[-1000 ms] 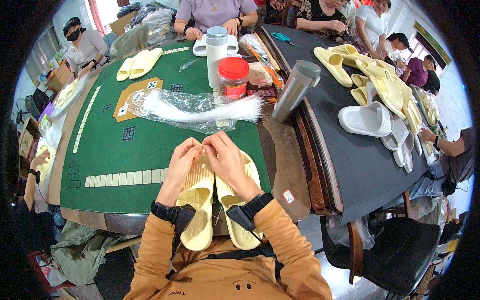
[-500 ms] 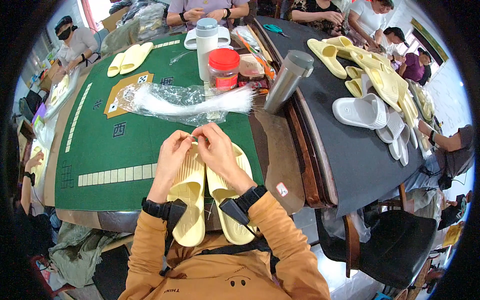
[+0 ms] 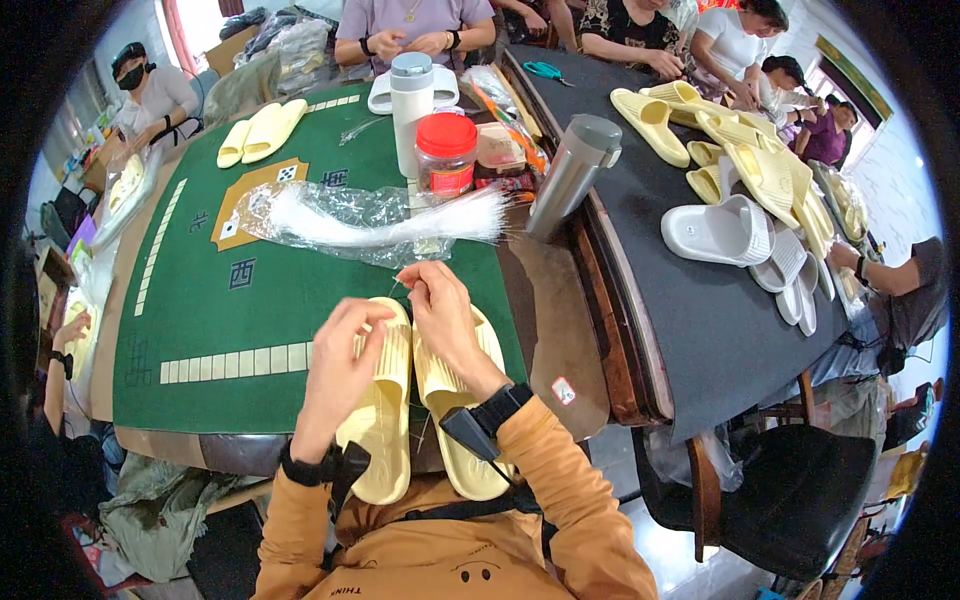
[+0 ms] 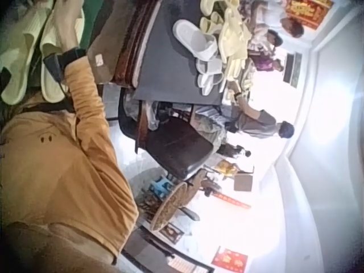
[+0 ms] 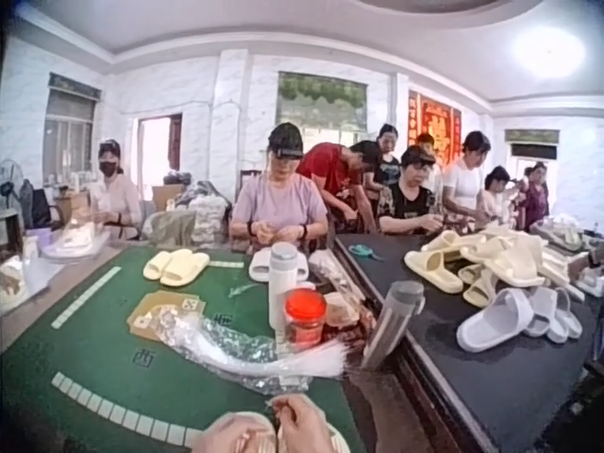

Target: Thread and assemble components of rubber and foam slippers by hand.

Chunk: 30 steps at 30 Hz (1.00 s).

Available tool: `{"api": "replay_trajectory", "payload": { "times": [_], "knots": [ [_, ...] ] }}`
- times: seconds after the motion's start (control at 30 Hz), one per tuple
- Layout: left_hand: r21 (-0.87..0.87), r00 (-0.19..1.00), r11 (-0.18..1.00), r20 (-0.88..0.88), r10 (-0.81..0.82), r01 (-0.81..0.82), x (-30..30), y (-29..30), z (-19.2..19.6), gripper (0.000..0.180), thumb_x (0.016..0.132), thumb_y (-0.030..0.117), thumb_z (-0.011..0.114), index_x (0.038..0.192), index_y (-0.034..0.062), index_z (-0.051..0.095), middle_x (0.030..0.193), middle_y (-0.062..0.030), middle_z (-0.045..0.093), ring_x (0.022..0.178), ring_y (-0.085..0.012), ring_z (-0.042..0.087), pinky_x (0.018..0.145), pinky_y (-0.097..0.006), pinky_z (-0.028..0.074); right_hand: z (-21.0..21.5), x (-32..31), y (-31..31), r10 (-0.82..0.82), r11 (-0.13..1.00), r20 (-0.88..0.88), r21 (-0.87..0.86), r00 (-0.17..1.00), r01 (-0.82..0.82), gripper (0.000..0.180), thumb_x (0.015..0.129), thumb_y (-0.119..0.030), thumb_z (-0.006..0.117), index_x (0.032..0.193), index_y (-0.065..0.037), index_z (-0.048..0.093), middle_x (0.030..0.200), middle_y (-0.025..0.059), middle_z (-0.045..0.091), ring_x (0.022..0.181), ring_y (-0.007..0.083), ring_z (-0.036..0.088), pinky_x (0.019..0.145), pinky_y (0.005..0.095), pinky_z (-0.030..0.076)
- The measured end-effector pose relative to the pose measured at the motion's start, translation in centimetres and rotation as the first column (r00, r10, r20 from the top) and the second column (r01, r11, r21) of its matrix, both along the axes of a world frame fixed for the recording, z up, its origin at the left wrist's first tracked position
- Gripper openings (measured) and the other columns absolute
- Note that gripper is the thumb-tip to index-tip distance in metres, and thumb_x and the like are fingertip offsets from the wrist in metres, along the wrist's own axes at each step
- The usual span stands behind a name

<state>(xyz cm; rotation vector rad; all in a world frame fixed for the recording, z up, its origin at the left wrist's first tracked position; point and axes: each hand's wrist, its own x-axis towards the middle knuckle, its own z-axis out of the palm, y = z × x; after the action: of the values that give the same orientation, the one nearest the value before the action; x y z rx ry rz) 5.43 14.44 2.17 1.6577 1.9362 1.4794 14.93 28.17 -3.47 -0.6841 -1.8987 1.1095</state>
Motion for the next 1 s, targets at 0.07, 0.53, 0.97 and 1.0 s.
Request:
{"api": "replay_trajectory", "payload": {
  "times": [0.07, 0.53, 0.97, 1.0],
  "knots": [
    [-0.027, 0.992, 0.999, -0.119, -0.041, 0.038, 1.0, -1.1, 0.2, 0.017, 0.086, 0.005, 0.065, 0.103, 0.0033, 0.063, 0.102, -0.0126, 0.062, 0.099, -0.0348, 0.060, 0.087, -0.043, 0.047, 0.1, 0.0, -0.2, -0.012, 1.000, 0.013, -0.018, 1.000, 0.013, 0.020, 0.088, 0.007, 0.049, 0.100, 0.002, 0.065, 0.096, 0.0162, 0.065, 0.087, 0.0296, 0.067, 0.078, 0.0377, 0.053],
    [-0.235, 0.823, 0.971, -0.541, -0.172, 0.048, 4.5, -2.8, -0.6, 0.061, 0.073, 0.018, 0.078, 0.127, 0.0028, 0.055, 0.130, -0.0170, 0.050, 0.128, -0.0359, 0.043, 0.110, -0.051, 0.031, -0.3, -0.1, 0.5, 0.018, 1.000, 0.082, -0.007, 0.996, -0.018, 0.018, 0.094, 0.000, 0.051, 0.101, 0.000, 0.067, 0.095, 0.0102, 0.068, 0.086, 0.0188, 0.068, 0.076, 0.0318, 0.054],
    [-0.176, 0.824, 0.984, -0.556, -0.107, 0.009, 4.5, -3.0, -0.9, 0.050, 0.073, 0.014, 0.070, 0.121, 0.0089, 0.058, 0.128, -0.0144, 0.056, 0.125, -0.0341, 0.047, 0.108, -0.050, 0.034, -0.3, 0.3, 1.0, 0.153, 0.942, -0.050, -0.294, 0.987, -0.161, 0.018, 0.094, -0.002, 0.052, 0.102, 0.001, 0.068, 0.092, 0.0057, 0.070, 0.086, 0.0127, 0.065, 0.079, 0.0276, 0.053],
    [-0.180, 0.825, 0.984, -0.554, -0.108, 0.009, 4.4, -3.0, -1.0, 0.050, 0.073, 0.014, 0.070, 0.121, 0.0089, 0.058, 0.128, -0.0144, 0.056, 0.125, -0.0341, 0.047, 0.108, -0.050, 0.034, -0.4, 0.3, 1.1, 0.179, 0.923, -0.083, -0.330, 0.980, -0.196, 0.017, 0.094, -0.003, 0.052, 0.102, 0.001, 0.068, 0.093, 0.0053, 0.070, 0.086, 0.0123, 0.065, 0.079, 0.0276, 0.053]
  ]
}}
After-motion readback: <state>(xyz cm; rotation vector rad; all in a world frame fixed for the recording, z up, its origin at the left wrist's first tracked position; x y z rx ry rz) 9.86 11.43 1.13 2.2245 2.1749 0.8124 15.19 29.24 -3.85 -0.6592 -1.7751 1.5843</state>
